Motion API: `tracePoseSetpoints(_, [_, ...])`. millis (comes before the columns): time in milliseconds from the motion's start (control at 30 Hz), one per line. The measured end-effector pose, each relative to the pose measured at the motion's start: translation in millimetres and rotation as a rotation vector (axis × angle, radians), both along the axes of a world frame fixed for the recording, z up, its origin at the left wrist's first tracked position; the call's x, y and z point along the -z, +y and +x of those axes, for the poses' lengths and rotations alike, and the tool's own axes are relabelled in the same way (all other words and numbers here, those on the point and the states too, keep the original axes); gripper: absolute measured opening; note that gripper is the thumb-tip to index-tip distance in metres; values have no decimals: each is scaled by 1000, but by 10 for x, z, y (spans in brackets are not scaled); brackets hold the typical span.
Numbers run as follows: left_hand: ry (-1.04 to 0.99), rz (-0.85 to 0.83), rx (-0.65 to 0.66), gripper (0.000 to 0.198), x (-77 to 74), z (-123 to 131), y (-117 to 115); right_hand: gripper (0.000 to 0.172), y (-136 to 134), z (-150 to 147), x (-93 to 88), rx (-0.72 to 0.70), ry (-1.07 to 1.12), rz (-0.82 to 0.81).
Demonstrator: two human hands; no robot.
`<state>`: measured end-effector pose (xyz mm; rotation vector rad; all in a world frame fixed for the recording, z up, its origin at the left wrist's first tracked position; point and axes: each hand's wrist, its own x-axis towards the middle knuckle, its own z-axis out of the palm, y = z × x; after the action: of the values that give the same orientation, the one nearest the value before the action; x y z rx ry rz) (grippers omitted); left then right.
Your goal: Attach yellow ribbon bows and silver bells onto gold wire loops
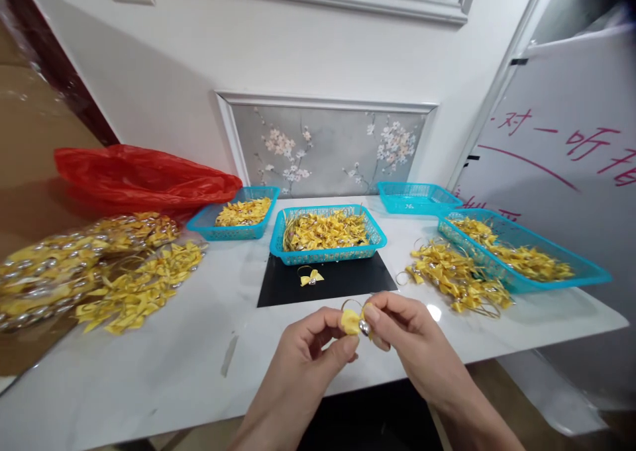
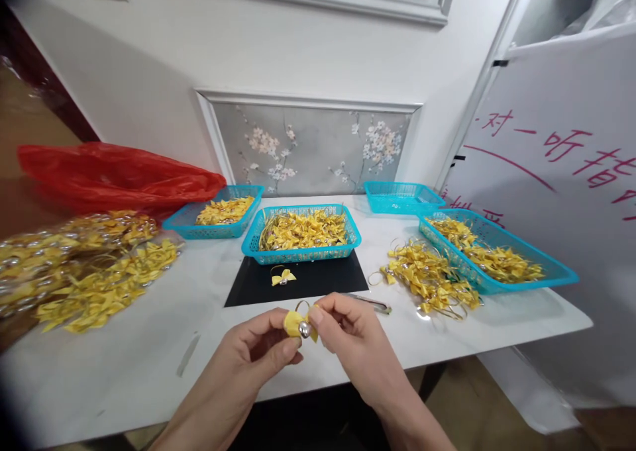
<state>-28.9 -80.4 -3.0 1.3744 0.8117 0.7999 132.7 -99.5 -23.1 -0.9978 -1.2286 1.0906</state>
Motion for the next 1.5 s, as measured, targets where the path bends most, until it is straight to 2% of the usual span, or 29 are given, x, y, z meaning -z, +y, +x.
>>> tracePoseSetpoints(200, [15,11,-11,33,-31,-30,14,24,-25,53,4,87,-23,52])
tracePoseSetpoints(367, [-4,59,-64,22,-106,45,11,23,-76,12,-81,116,-125,74])
tracePoseSetpoints(533, [-47,-42,-57,11,-129,72,7,27,-89,-24,-92,94,-75,48])
tracePoseSetpoints(667, [-46,-68,0,18,-108,2,-16,27,-90,-17,-81,93,-40,39])
tracePoseSetpoints(767, [-63,-77,-44,25,-89,-35,-39,26,-107,-21,-69,90,-27,30])
tracePoseSetpoints(867, [-93,-94,-111,22,-79,-25,-59,27,-123,-51,-51,81,-21,22])
tracePoseSetpoints(1067, [-168,-179,-117,19,-33,12,-55,32,-122,-140,28,56,-21,-10])
tracePoseSetpoints(1200, [-247,-252,-97,24,17,-12,-55,33,-111,-197,72,-30,115,-105])
tracePoseSetpoints(1333, [-153,-250,-90,26,23,-61,-61,34,-110,-225,69,-112,287,-194])
tracePoseSetpoints(1500, [-119,-246,-111,18,9,-111,-44,32,-139,-183,50,62,-24,-15])
